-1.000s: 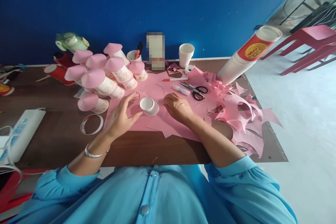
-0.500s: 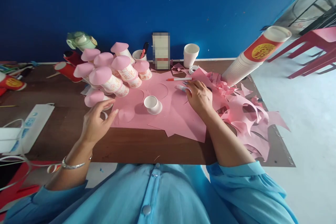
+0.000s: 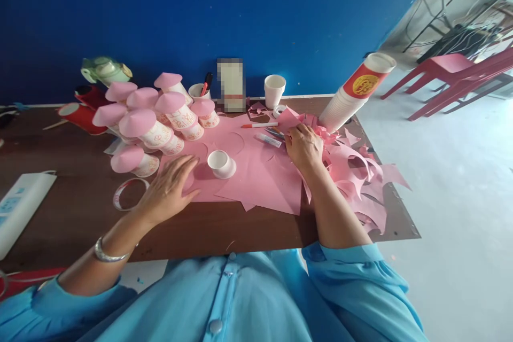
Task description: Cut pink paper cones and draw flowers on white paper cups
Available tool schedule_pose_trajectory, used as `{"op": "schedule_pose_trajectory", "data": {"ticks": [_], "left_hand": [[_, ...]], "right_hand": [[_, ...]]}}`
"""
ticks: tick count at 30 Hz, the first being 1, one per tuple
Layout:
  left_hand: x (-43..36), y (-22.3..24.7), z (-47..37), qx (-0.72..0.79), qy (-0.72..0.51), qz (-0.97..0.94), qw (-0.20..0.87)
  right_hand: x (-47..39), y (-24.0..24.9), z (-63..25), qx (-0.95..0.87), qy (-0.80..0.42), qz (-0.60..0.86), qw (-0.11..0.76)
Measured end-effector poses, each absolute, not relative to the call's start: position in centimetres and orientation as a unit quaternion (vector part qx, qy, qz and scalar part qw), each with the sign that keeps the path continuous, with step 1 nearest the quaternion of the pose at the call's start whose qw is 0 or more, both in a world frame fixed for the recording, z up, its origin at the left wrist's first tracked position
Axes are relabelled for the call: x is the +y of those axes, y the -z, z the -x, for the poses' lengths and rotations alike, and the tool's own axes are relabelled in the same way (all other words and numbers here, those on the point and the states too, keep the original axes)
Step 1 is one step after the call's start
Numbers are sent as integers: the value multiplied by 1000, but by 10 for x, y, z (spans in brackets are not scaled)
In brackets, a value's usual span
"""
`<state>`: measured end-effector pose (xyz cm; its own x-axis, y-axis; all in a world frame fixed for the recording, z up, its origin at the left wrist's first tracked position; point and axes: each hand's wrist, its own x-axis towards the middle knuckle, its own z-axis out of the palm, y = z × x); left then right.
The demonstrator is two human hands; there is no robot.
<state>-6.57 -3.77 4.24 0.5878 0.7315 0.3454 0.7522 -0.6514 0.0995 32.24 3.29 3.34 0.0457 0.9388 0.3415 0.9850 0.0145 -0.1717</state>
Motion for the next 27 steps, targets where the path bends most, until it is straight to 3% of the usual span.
{"op": "schedule_pose_trajectory", "data": {"ticks": [13,27], "left_hand": [[-32,-31,100,-447,168,873,95],[-24,-49,17,-356,395,846,41]], "right_hand": [[31,-31,-319,-710,41,681,173],[52,-22,-300,-773,62,603,187]]}}
